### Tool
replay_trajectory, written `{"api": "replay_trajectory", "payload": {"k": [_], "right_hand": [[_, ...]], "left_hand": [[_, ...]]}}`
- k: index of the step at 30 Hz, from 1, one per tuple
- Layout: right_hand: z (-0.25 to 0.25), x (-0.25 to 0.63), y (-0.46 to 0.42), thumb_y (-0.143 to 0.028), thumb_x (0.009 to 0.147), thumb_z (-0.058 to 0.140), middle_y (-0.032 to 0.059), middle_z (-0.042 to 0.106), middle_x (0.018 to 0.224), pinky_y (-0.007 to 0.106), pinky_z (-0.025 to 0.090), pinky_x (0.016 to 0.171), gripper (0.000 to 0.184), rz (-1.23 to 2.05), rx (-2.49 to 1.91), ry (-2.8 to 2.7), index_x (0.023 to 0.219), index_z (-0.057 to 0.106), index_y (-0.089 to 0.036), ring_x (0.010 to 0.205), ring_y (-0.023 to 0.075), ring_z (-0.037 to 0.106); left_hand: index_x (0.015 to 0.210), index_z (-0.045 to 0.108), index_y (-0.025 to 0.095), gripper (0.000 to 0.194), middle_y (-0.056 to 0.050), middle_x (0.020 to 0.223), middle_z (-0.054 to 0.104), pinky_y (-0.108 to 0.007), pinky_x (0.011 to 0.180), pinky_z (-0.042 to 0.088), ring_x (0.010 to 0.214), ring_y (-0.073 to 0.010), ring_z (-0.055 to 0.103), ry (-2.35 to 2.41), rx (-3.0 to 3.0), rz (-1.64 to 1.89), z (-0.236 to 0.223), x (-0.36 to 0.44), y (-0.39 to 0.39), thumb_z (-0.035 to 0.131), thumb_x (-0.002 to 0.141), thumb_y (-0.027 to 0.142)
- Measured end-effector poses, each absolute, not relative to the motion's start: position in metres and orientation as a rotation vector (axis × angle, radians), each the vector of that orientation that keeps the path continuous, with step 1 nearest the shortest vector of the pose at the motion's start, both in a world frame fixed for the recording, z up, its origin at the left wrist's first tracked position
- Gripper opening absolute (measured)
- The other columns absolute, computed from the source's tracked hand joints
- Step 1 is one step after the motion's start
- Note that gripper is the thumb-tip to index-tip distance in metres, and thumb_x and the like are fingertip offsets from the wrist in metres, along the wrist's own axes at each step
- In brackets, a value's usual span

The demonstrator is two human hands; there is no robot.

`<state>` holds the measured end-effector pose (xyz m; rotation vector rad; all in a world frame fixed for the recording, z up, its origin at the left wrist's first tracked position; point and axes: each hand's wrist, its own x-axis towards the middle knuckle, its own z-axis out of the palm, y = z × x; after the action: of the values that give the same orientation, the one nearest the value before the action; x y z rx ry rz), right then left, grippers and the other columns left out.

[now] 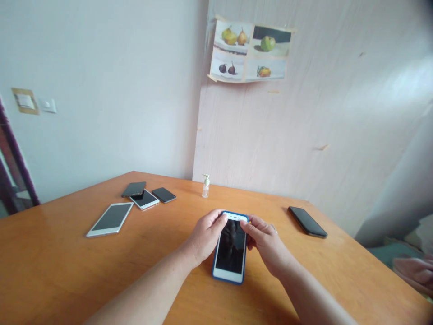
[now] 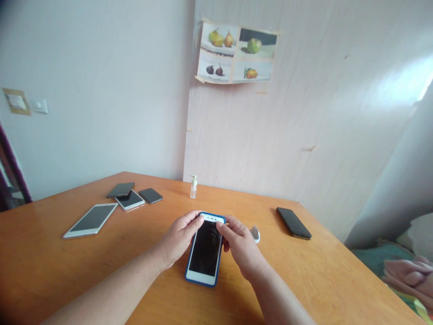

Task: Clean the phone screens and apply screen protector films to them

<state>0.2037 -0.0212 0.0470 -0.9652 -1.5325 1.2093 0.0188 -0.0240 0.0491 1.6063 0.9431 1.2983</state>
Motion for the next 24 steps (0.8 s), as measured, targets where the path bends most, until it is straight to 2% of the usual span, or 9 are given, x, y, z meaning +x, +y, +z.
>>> {"api": "replay_trajectory", "payload": {"k": [7, 13, 20, 24], "right_hand": [[0.044, 0.202, -0.020, -0.052, 0.085, 0.059, -0.0031, 0.049, 0.062, 0.021, 0.035, 0.050, 0.035, 1.197, -0.997, -1.519, 0.086, 0.062, -0.018, 0.055, 0.0092, 0.043], [0.033, 0.198, -0.019, -0.059, 0.083, 0.057, -0.0021, 0.055, 0.064, 0.022, 0.040, 0.050, 0.040, 1.363, -1.103, -1.656, 0.085, 0.059, -0.018, 0.055, 0.0109, 0.051], [0.023, 0.196, -0.018, -0.055, 0.081, 0.060, -0.0051, 0.050, 0.056, 0.021, 0.033, 0.044, 0.036, 1.377, -1.177, -1.725, 0.075, 0.053, -0.021, 0.047, 0.0093, 0.045], [0.019, 0.199, -0.014, -0.054, 0.079, 0.061, -0.0024, 0.056, 0.062, 0.022, 0.036, 0.047, 0.034, 1.482, -1.090, -1.575, 0.077, 0.056, -0.021, 0.053, 0.0115, 0.051]], "left_hand": [[0.102, 0.063, 0.018, 0.031, -0.003, 0.094, 0.067, -0.027, 0.081, 0.045, 0.090, -0.0191, 0.060, 0.958, 1.635, 1.344, 0.043, 0.020, -0.023, 0.048, 0.093, 0.044], [0.098, 0.063, 0.019, 0.030, -0.003, 0.094, 0.068, -0.027, 0.077, 0.046, 0.084, -0.0180, 0.060, 1.098, 1.514, 1.443, 0.035, 0.017, -0.013, 0.051, 0.090, 0.045], [0.092, 0.061, 0.019, 0.031, -0.003, 0.089, 0.067, -0.027, 0.073, 0.046, 0.085, -0.0195, 0.061, 1.245, 1.428, 1.503, 0.023, 0.013, -0.001, 0.053, 0.088, 0.049], [0.082, 0.057, 0.019, 0.038, 0.000, 0.071, 0.061, -0.024, 0.057, 0.042, 0.064, -0.0151, 0.058, 1.219, 1.317, 1.372, 0.022, 0.014, -0.002, 0.051, 0.086, 0.057]]}}
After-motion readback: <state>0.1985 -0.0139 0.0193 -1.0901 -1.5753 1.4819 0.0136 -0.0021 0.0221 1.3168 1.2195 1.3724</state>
